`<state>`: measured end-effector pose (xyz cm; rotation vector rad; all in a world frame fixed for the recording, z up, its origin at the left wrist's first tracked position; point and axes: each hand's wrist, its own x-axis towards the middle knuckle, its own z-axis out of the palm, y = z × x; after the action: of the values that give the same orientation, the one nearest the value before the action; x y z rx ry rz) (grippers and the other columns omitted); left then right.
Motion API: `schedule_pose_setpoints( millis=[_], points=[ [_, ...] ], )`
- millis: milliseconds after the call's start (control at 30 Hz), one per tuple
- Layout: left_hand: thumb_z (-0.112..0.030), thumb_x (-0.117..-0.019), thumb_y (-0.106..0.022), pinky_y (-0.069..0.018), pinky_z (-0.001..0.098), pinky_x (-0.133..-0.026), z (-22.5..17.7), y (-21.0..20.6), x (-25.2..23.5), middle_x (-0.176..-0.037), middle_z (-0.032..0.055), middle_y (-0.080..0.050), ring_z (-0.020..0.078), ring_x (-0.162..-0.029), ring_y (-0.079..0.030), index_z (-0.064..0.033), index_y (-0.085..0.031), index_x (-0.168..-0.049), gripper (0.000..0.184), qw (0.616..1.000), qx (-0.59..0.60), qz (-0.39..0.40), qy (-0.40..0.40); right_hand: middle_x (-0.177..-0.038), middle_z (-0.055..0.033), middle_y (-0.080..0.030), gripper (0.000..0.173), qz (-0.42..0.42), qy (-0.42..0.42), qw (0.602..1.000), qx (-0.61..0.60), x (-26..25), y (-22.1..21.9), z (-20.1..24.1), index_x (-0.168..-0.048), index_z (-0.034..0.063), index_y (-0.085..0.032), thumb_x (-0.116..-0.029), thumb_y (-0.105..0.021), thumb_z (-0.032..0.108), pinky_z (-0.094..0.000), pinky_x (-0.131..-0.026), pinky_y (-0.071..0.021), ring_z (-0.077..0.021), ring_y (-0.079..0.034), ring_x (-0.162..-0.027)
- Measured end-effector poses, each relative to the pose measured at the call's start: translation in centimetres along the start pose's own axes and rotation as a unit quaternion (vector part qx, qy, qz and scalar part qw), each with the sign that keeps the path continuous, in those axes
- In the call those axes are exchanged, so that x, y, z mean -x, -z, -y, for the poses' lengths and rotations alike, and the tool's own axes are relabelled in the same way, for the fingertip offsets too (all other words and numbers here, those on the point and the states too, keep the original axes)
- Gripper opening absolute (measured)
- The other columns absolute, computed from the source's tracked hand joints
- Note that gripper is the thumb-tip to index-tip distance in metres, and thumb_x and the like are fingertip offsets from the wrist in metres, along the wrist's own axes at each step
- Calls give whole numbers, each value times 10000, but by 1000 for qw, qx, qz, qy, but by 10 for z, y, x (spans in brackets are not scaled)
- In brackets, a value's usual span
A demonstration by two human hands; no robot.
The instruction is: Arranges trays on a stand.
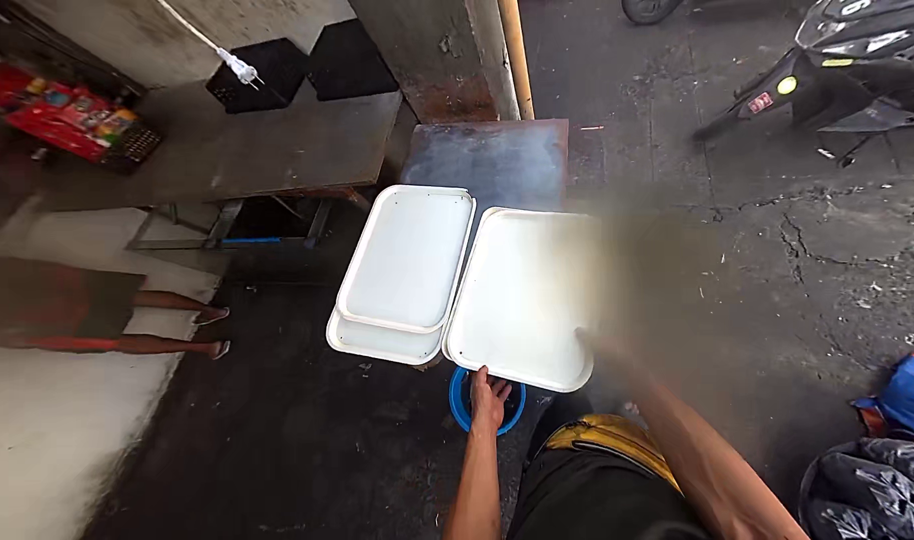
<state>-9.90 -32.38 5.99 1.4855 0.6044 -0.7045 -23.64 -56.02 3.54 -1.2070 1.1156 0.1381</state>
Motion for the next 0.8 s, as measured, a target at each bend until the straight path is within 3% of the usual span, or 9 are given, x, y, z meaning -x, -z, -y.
schedule_pose_setpoints(
  millis=[100,167,233,267,333,400,567,667,800],
  points=[
    [-372,-1095,-400,-538,534,-882,15,-34,-3,-1378,234,-558,353,-1139,-616,-88,-407,-1497,492,998,41,-57,0,-1046,-216,-689,593,36,-32,986,160,-6,26,18,-1249,-4,-607,-1020,-550,541,-503,-735,-580,-314,-699,-820],
    [-418,-1095,-372,-538,539,-885,22,-54,-7,-1356,216,-585,332,-1145,-622,-85,-450,-1470,507,990,106,-93,-23,-944,-192,-695,608,45,-18,974,220,-6,47,39,-1115,-6,-650,-1007,-542,582,-496,-707,-583,-298,-699,-758],
    [-429,-1106,-316,-517,555,-981,24,-71,-6,-1413,179,-564,309,-1236,-595,-103,-431,-1493,518,975,181,-113,-64,-835,-130,-716,469,59,38,983,170,0,66,61,-993,19,-691,-1013,-585,475,-440,-668,-592,-230,-706,-705],
    [-444,-1106,-279,-500,562,-1017,24,-79,-5,-1444,156,-550,295,-1279,-574,-123,-417,-1508,532,965,216,-121,-85,-828,-106,-740,369,71,70,990,103,2,75,72,-987,27,-706,-1022,-596,377,-405,-672,-610,-202,-726,-719],
    [-502,-1098,-206,-484,575,-1047,23,-91,-7,-1469,117,-549,274,-1324,-552,-160,-416,-1519,582,943,275,-144,-116,-878,-146,-759,259,90,116,989,-32,-2,95,93,-1059,-17,-687,-1037,-570,213,-415,-725,-649,-242,-756,-777],
    [-516,-1098,-164,-481,547,-1063,18,-94,-13,-1481,93,-541,250,-1336,-543,-171,-402,-1527,600,934,292,-161,-125,-842,-152,-756,238,64,152,983,-76,-12,113,116,-1046,-28,-681,-1021,-548,168,-408,-685,-653,-245,-755,-731],
    [-359,-1114,-334,-518,480,-1015,28,-92,-19,-1418,153,-557,245,-1245,-591,-77,-424,-1492,481,938,255,-223,-67,-753,-58,-751,221,3,184,978,-101,-37,173,191,-1003,14,-645,-1033,-444,101,-315,-617,-646,-141,-739,-646],
    [-363,-1118,-362,-470,505,-1077,33,-98,-24,-1476,192,-512,274,-1317,-545,-54,-412,-1513,504,942,188,-275,-37,-800,-24,-746,192,-5,212,968,-131,-90,189,242,-1092,38,-576,-1075,-396,101,-308,-670,-652,-121,-744,-702],
    [-355,-1118,-379,-469,508,-1075,26,-101,-29,-1452,212,-534,287,-1303,-558,-32,-449,-1491,498,934,146,-323,-36,-924,-87,-715,173,11,224,957,-185,-199,175,302,-1228,8,-496,-1091,-430,90,-387,-781,-650,-183,-746,-829]
  ],
)
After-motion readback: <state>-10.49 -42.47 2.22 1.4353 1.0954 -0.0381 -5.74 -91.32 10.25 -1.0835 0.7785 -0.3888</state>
